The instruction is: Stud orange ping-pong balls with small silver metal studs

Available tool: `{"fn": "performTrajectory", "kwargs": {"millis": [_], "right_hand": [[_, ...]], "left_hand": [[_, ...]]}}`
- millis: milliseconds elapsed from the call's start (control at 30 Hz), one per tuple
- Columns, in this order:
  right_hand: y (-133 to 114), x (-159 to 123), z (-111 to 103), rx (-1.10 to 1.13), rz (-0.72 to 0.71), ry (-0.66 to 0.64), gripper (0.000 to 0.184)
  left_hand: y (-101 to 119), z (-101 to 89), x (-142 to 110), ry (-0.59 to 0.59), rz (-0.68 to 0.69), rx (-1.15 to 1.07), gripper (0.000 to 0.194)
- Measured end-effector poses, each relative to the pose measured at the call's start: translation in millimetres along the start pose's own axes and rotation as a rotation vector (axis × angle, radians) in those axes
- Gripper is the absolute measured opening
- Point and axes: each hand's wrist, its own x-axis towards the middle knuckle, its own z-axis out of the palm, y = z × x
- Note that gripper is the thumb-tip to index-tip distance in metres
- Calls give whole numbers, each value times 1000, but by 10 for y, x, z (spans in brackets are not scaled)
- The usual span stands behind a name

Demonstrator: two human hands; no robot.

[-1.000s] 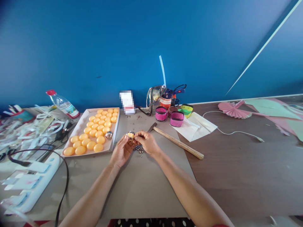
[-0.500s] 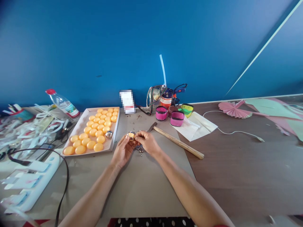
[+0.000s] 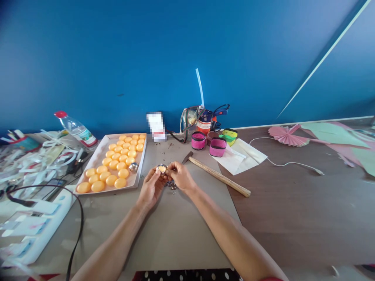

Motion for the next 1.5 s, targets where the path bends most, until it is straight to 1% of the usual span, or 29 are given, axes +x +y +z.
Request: {"fn": "performTrajectory", "kwargs": {"millis": [100,167,200,233,300,367,400,467,567,633,700,767,900,1000,1100,1167,1200,1300,1367,1433,1500], "right_hand": [[-31,-3,-26,122,31,-67,23],[-58,-1,-62,117,24,-97,22],[-70,2,-84,46,4,-90,20],[-78,7,-104,-71,-35,-60,15],[-80,14,-140,-373,-158,41,7],[-65,15,-161,-630,-281,123,11],[-53,11,-167,-720,-326,139,14],[-23,-2,-171,-880,-369,119,19],[16,-31,-162,-1184,-367,71,24],[33,-44,-152,-1372,-310,39,23],[42,-46,-142,-1483,-249,5,21],[48,-34,-134,-1521,-222,-28,19],[66,-1,-127,-1508,-230,-42,19],[71,3,-136,-1485,-263,-32,18],[40,-12,-152,-1358,-334,16,19],[5,-17,-159,-1161,-360,35,20],[-12,-15,-160,-1028,-345,34,20],[-43,4,-152,-588,-203,24,15],[-49,16,-137,-336,-131,18,12],[-52,15,-117,-157,-110,8,13],[-61,1,-95,-63,-106,-2,14]], "left_hand": [[24,-34,14,3,-57,-33,17],[36,-53,23,-1,-97,-63,19],[41,-60,27,-7,-116,-74,20],[46,-65,30,-14,-132,-83,20],[56,-72,37,-10,-153,-101,19],[69,-80,48,15,-164,-133,20],[76,-86,55,30,-167,-155,20],[91,-98,67,57,-168,-192,21],[108,-113,74,61,-182,-218,22],[113,-115,69,43,-196,-225,22],[114,-109,62,26,-208,-228,22],[113,-101,58,17,-217,-226,22],[103,-100,62,5,-215,-220,22],[96,-113,66,0,-216,-229,22],[97,-120,68,-3,-221,-237,22],[100,-120,71,5,-226,-240,22],[102,-120,73,10,-229,-239,22],[102,-128,80,13,-235,-236,24],[97,-135,84,7,-235,-232,25],[92,-134,84,0,-230,-226,26],[90,-123,81,-5,-229,-214,26]]}}
